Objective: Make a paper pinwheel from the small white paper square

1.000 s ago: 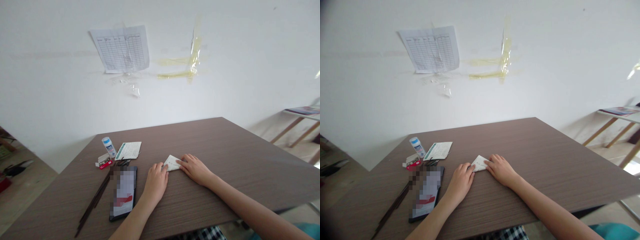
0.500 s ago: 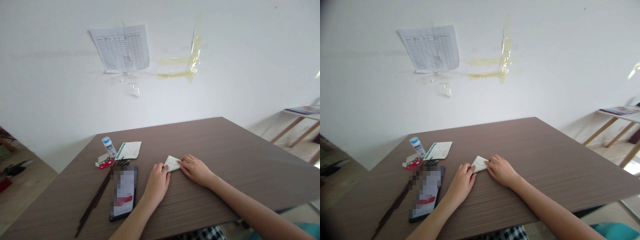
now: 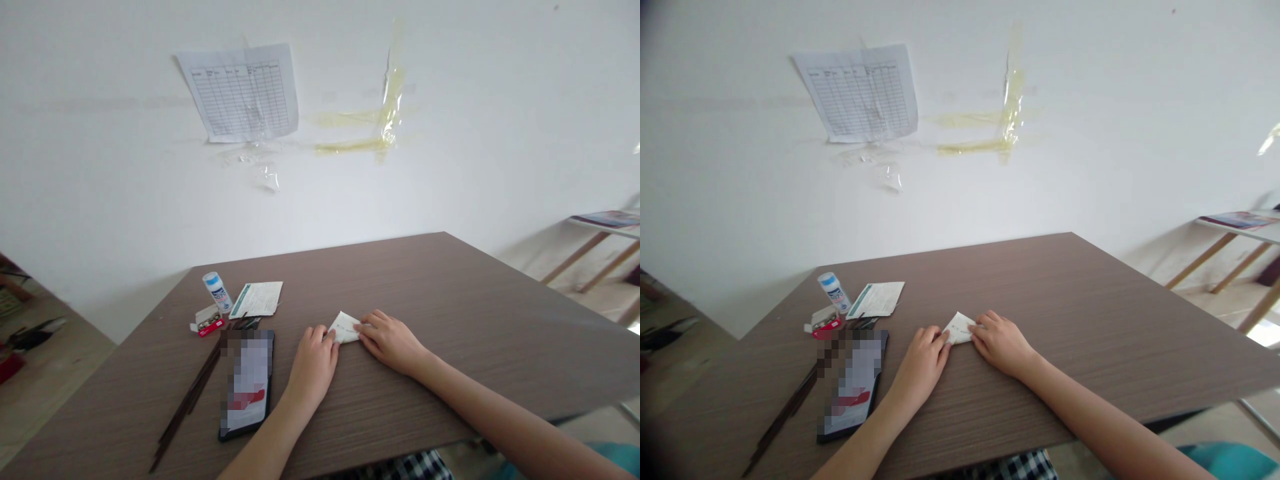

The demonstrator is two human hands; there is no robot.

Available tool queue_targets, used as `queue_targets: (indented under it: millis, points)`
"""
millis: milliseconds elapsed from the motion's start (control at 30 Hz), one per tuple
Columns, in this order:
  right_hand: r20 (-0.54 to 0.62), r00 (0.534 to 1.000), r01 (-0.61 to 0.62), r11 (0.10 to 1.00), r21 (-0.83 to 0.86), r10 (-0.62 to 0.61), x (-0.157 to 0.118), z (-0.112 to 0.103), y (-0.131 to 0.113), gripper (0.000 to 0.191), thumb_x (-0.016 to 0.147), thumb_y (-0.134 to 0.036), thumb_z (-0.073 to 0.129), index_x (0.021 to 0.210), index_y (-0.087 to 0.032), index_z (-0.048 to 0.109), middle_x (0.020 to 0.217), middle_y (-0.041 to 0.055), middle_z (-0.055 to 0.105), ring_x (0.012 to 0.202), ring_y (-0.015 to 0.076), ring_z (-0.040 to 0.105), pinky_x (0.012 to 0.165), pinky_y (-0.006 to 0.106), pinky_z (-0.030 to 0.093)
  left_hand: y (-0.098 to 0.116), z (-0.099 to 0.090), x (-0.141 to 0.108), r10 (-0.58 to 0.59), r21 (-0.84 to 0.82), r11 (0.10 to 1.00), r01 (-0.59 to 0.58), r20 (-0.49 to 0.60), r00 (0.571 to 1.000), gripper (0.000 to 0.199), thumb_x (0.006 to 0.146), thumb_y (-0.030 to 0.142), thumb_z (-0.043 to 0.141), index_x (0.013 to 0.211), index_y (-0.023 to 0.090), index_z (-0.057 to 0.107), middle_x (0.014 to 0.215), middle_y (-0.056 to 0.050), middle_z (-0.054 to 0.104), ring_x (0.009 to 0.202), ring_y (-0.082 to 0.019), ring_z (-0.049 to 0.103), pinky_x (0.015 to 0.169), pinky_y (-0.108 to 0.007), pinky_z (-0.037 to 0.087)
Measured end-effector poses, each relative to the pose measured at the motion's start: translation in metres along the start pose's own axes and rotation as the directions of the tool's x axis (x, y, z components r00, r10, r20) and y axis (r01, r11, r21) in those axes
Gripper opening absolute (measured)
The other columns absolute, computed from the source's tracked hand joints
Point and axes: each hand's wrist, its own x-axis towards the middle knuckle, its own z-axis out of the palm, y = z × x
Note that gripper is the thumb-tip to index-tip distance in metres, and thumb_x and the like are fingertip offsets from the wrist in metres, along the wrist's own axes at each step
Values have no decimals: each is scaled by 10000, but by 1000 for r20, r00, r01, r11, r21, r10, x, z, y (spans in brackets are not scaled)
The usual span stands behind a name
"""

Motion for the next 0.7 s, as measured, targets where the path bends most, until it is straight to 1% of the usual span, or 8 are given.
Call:
queue_targets:
  millis: [100, 233, 367, 500, 600, 700]
  points:
    - [7, 1000, -18, 1000, -11, 18, 0, -1, -3, 345, 1172, -240, 587, 1346, -220, 885, 1233, 158, 850, 1123, 330, 800, 953, 422, 705, 1, -1, 0, -1, 22, 1000, 1, 6, 1000, 307, 1154, 172, 638, 1344, 198, 878, 1250, -132, 835, 1177, -326, 789, 1076, -479, 671]
    - [22, 999, -32, 999, -11, 33, 0, -2, -4, 340, 1165, -237, 612, 1375, -240, 879, 1241, 155, 842, 1142, 330, 800, 980, 416, 702, 0, -1, 1, 1, 47, 999, -2, 19, 1000, 313, 1163, 170, 625, 1351, 200, 874, 1244, -125, 840, 1178, -319, 796, 1072, -463, 668]
    - [23, 999, -26, 1000, -18, 26, 0, 0, -3, 351, 1175, -242, 598, 1395, -217, 870, 1228, 166, 830, 1143, 333, 786, 974, 425, 693, -2, 1, 2, 2, 25, 1000, -3, 21, 1000, 312, 1165, 165, 611, 1331, 187, 876, 1249, -134, 833, 1185, -317, 790, 1079, -463, 661]
    - [14, 1000, -20, 999, -46, 21, -1, 5, -1, 353, 1187, -252, 589, 1417, -232, 856, 1228, 158, 816, 1137, 316, 762, 974, 413, 677, -3, 9, 2, -5, 2, 1000, 5, -22, 1000, 304, 1155, 151, 622, 1311, 185, 881, 1232, -136, 820, 1185, -310, 779, 1081, -454, 655]
    - [-11, 1000, -13, 999, -52, 12, -2, 7, -1, 342, 1186, -241, 602, 1423, -227, 848, 1212, 153, 803, 1127, 308, 752, 972, 409, 668, -4, 17, 1, -4, 18, 1000, 5, -65, 998, 297, 1143, 129, 633, 1292, 171, 887, 1211, -140, 816, 1159, -316, 774, 1057, -465, 664]
    - [-35, 999, -9, 999, -53, 8, -3, 9, -1, 325, 1174, -233, 628, 1413, -222, 847, 1210, 150, 799, 1122, 307, 751, 966, 412, 672, -5, 20, 1, 10, 39, 999, -7, -93, 996, 292, 1131, 120, 647, 1281, 171, 893, 1188, -138, 818, 1135, -320, 775, 1040, -476, 674]
